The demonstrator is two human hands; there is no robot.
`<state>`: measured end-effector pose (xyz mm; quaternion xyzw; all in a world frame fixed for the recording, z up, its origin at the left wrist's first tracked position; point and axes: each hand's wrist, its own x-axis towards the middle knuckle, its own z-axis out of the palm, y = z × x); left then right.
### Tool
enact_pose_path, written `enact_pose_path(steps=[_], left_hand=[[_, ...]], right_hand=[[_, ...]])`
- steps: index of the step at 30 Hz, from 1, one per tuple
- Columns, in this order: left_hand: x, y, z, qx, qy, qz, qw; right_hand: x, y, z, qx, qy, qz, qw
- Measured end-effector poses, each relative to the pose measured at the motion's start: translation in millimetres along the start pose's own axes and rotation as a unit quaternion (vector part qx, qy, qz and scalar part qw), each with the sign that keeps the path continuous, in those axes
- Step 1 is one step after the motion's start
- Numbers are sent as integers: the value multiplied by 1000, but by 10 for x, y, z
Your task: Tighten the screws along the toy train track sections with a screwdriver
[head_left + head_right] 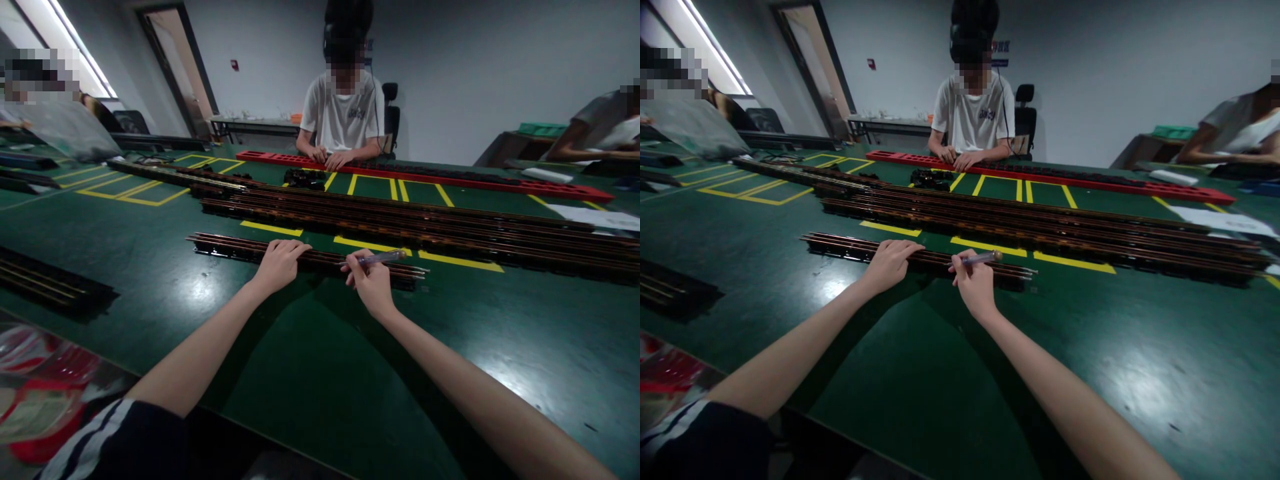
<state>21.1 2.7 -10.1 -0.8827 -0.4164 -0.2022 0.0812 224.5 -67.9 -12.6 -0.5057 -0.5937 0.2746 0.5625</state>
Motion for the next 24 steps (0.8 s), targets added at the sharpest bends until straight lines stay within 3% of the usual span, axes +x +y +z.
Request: enact_pose_path(steps=[11, 24], left_hand=[[5, -5, -1, -5, -11, -7, 1000], [12, -11, -17, -19, -27, -14, 999]], right_hand=[[-3, -4, 11, 31, 41, 3, 999], [6, 26, -1, 36, 28, 7, 999]])
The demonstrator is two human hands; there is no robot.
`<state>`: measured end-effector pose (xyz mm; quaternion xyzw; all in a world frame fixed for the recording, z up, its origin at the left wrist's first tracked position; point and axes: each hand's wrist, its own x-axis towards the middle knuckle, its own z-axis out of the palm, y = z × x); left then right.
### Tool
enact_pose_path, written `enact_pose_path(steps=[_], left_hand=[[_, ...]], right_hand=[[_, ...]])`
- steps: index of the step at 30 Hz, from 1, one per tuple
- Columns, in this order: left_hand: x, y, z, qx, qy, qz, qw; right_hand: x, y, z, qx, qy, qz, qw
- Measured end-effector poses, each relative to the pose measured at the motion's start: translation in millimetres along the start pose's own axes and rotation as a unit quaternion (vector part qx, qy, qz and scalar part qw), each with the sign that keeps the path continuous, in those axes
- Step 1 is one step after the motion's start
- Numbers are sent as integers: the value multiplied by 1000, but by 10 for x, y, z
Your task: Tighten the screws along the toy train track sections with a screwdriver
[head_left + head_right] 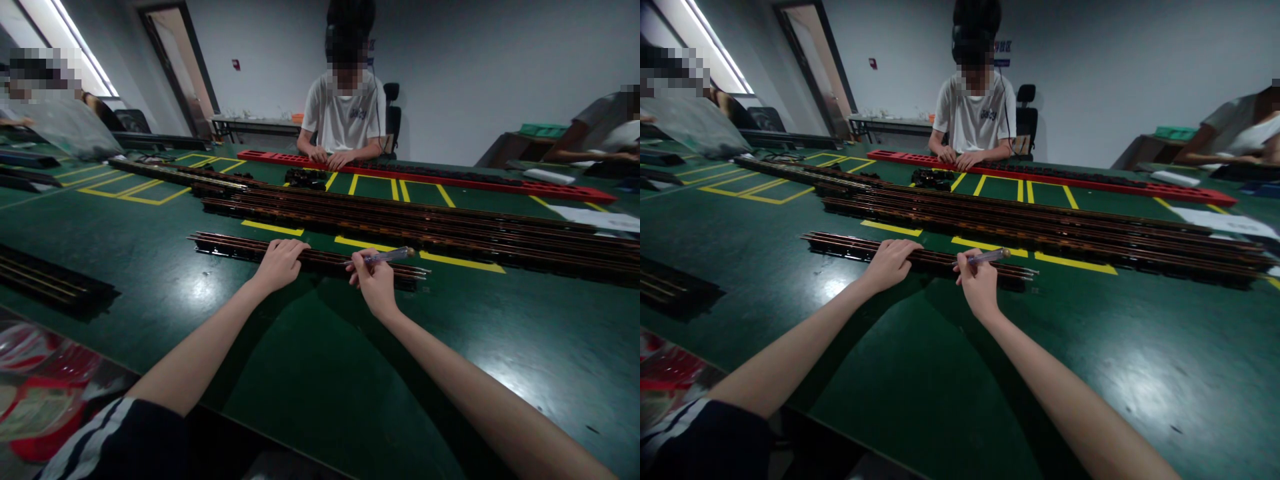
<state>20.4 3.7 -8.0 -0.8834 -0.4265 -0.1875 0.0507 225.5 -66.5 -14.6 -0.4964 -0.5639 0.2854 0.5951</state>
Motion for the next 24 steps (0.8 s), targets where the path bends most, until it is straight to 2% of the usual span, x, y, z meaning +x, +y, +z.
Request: enact_pose_path(steps=[8, 15, 24], left_hand=[[-5, 13, -31, 3, -15, 4, 1000], [-10, 42, -46, 32, -8, -19, 999], [-1, 26, -18, 41, 0, -17, 999]], right_hand=[[2, -4, 3, -7, 0, 0, 1000], [-11, -25, 5, -29, -26, -13, 999], [-11, -36, 3, -36, -24, -15, 999]])
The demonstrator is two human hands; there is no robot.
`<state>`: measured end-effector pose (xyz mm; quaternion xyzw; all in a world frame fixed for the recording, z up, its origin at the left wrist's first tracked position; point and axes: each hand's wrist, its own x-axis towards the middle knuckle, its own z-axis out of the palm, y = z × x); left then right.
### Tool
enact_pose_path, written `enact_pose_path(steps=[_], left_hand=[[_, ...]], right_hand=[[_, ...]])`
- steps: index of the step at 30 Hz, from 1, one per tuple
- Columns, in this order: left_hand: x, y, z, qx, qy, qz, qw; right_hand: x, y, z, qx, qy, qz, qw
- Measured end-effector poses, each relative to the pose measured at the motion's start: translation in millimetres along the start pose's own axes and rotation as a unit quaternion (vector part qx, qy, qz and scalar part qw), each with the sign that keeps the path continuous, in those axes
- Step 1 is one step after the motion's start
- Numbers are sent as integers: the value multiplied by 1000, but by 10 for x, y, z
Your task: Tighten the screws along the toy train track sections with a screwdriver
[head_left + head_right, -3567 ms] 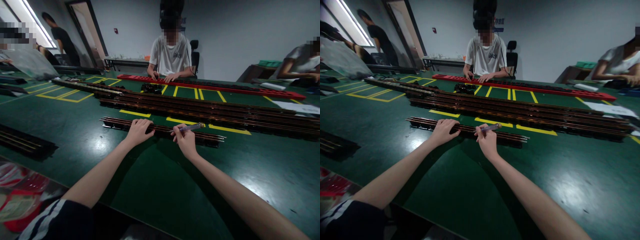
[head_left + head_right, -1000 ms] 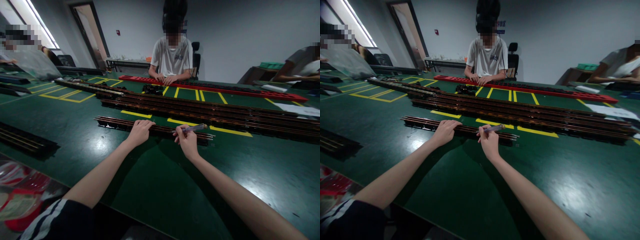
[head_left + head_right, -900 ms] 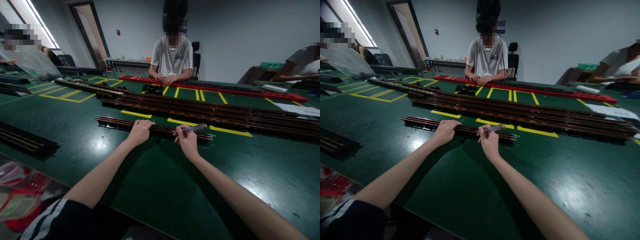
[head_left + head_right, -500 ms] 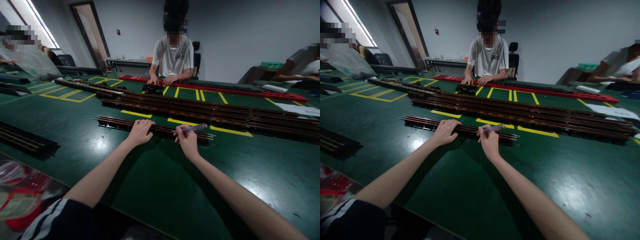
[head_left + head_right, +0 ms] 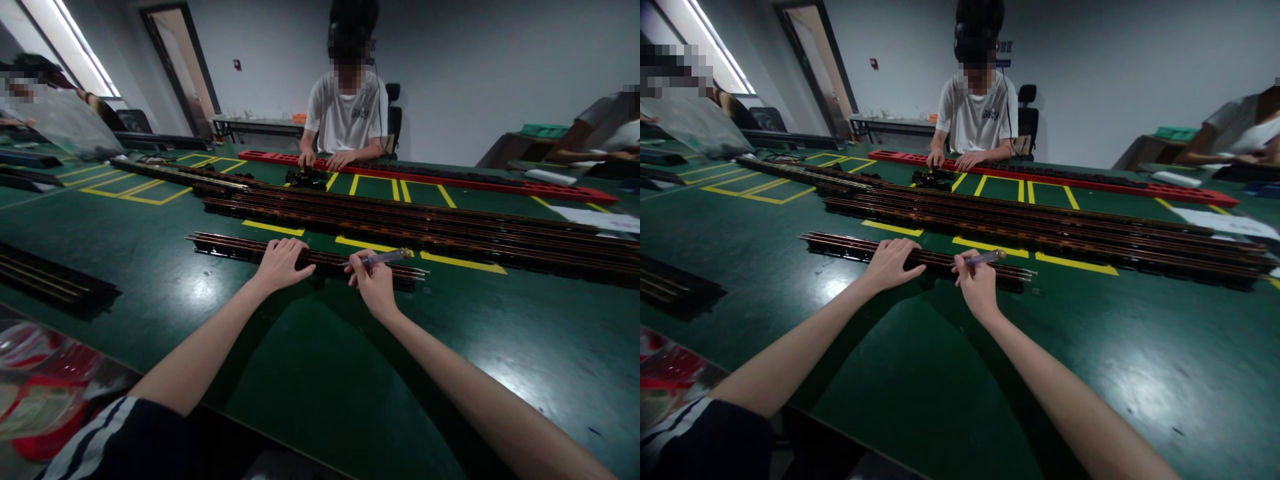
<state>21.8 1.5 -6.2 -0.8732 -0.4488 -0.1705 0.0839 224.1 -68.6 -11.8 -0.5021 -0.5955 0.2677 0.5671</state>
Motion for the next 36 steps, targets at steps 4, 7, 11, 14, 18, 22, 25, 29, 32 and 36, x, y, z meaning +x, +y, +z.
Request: enact_pose_path(steps=[4, 7, 11, 14, 18, 22, 25, 29, 32, 36], left_hand=[[7, 6, -2, 5, -3, -6, 1000], [7, 13, 0, 8, -3, -10, 1000], [3, 8, 18, 10, 10, -9, 1000], [4, 6, 23, 13, 9, -10, 1000], [8, 13, 11, 16, 4, -11, 1000], [8, 11, 7, 10, -1, -14, 1000], [5, 6, 16, 5, 4, -19, 1000], [6, 6, 24, 6, 13, -23, 1000], [10, 12, 18, 11, 5, -27, 1000], [12, 18, 15, 11, 0, -28, 1000]], right_hand=[[-1, 4, 3, -1, 1, 1, 1000], [2, 11, 7, 2, 1, 2, 1000], [6, 17, 9, 0, 2, 4, 1000], [4, 17, 7, -1, 2, 4, 1000], [0, 12, 4, -2, 3, 8, 1000], [0, 3, 5, -2, 2, 7, 1000], [0, -7, 3, -2, -3, 5, 1000], [-5, -17, 3, 0, -8, 4, 1000], [-5, -18, 5, 0, -7, 2, 1000], [1, -13, 7, -2, -6, 2, 1000]])
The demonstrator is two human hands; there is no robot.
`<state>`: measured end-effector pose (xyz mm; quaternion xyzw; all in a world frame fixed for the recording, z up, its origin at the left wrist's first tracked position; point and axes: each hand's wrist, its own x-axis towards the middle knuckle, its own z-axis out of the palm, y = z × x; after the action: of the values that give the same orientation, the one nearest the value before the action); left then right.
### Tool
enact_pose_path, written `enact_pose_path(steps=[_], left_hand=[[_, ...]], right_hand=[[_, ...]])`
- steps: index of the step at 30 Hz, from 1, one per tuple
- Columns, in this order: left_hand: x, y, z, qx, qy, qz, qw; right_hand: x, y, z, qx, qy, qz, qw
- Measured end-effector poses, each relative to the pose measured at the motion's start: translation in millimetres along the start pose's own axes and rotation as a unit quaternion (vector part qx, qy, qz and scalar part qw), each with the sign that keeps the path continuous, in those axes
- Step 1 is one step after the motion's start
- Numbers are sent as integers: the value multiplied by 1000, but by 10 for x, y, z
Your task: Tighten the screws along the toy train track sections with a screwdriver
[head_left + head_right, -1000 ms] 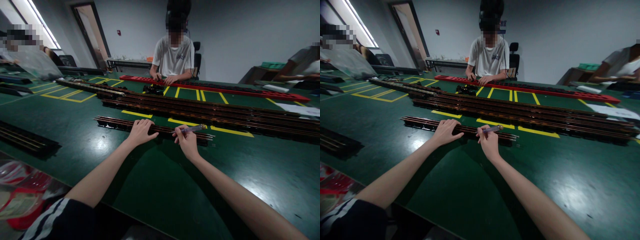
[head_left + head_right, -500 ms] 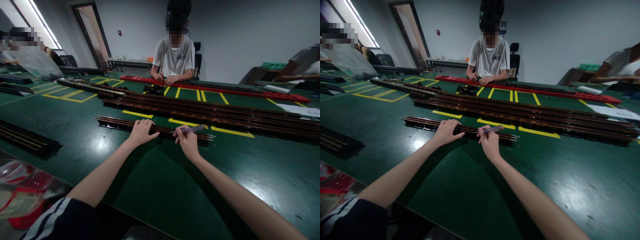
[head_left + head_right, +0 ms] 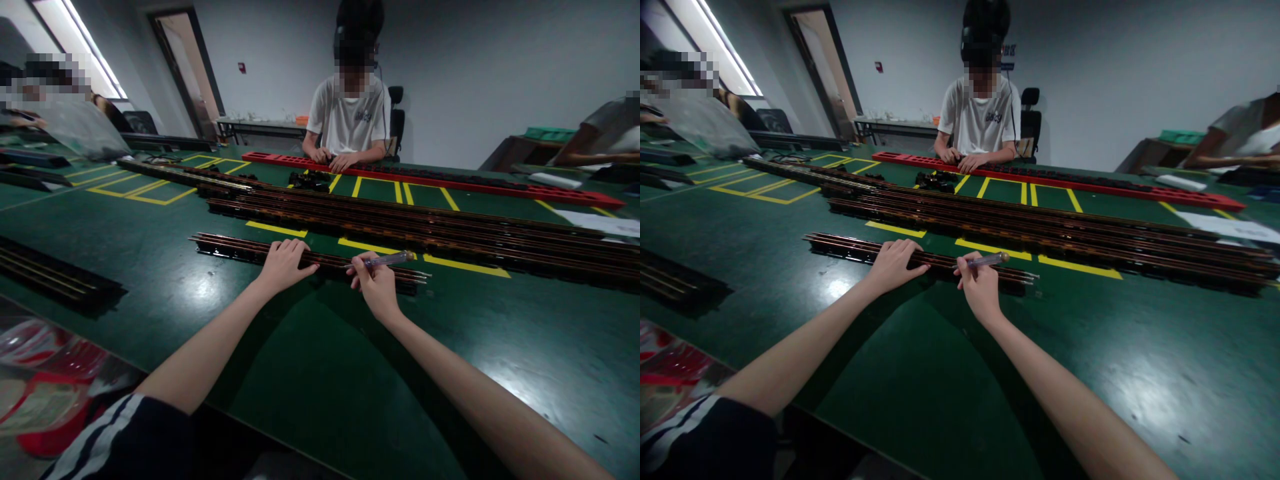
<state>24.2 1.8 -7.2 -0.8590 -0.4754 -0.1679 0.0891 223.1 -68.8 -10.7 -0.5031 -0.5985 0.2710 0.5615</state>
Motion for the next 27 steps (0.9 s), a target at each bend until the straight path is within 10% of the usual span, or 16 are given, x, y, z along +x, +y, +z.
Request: enact_pose_path(steps=[27], left_hand=[[-25, -16, 4, -31, 21, 35, 999]], right_hand=[[-5, 8, -7, 5, 8, -9, 1000]])
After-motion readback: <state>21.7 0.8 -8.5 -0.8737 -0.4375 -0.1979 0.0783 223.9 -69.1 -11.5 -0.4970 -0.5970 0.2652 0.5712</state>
